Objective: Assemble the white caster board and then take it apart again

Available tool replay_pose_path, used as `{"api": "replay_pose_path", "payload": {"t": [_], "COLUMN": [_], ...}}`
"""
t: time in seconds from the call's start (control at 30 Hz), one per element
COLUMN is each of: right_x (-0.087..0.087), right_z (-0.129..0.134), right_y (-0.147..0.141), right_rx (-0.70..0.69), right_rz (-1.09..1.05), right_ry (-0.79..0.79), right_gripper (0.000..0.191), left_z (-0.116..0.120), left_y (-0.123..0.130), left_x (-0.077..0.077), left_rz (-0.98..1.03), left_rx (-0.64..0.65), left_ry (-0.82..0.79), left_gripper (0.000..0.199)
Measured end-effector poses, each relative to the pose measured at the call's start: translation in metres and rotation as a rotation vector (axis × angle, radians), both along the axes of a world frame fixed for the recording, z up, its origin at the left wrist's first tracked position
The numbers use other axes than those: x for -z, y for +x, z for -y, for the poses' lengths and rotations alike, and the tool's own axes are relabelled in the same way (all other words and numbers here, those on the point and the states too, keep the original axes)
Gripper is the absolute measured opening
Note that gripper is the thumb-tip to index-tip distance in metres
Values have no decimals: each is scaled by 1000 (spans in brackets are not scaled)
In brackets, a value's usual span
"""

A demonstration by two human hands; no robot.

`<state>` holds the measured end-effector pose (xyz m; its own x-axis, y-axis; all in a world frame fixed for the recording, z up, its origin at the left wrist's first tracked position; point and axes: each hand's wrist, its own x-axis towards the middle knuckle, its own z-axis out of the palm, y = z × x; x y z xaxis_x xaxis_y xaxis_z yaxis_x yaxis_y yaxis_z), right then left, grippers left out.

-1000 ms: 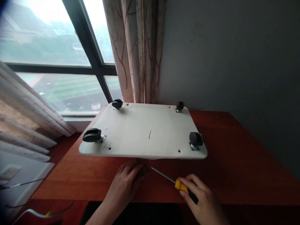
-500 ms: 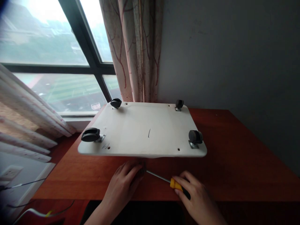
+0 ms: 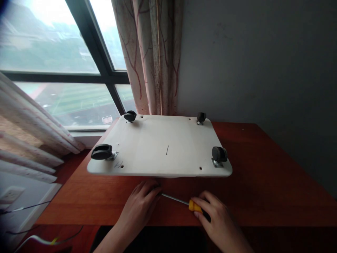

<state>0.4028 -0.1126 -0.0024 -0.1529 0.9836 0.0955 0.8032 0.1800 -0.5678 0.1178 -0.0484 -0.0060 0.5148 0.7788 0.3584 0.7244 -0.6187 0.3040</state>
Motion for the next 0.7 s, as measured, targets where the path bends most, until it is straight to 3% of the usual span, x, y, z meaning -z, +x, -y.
{"api": "replay_pose_path", "payload": {"t": [0.43,0.7], "right_x": [8,-3], "right_z": [-15,-30], "right_y": [-16,-56], "right_rx": [-30,-86], "right_rz": [21,58], "right_ry": [76,-6], "right_gripper": [26,31], "left_z": [0,-7], "left_y": [-23,-60], "left_x": [-5,-2], "left_rz": [-16,-35], "left_rx": [-21,-50], "left_ry": [31,52], "left_gripper": [26,28]}}
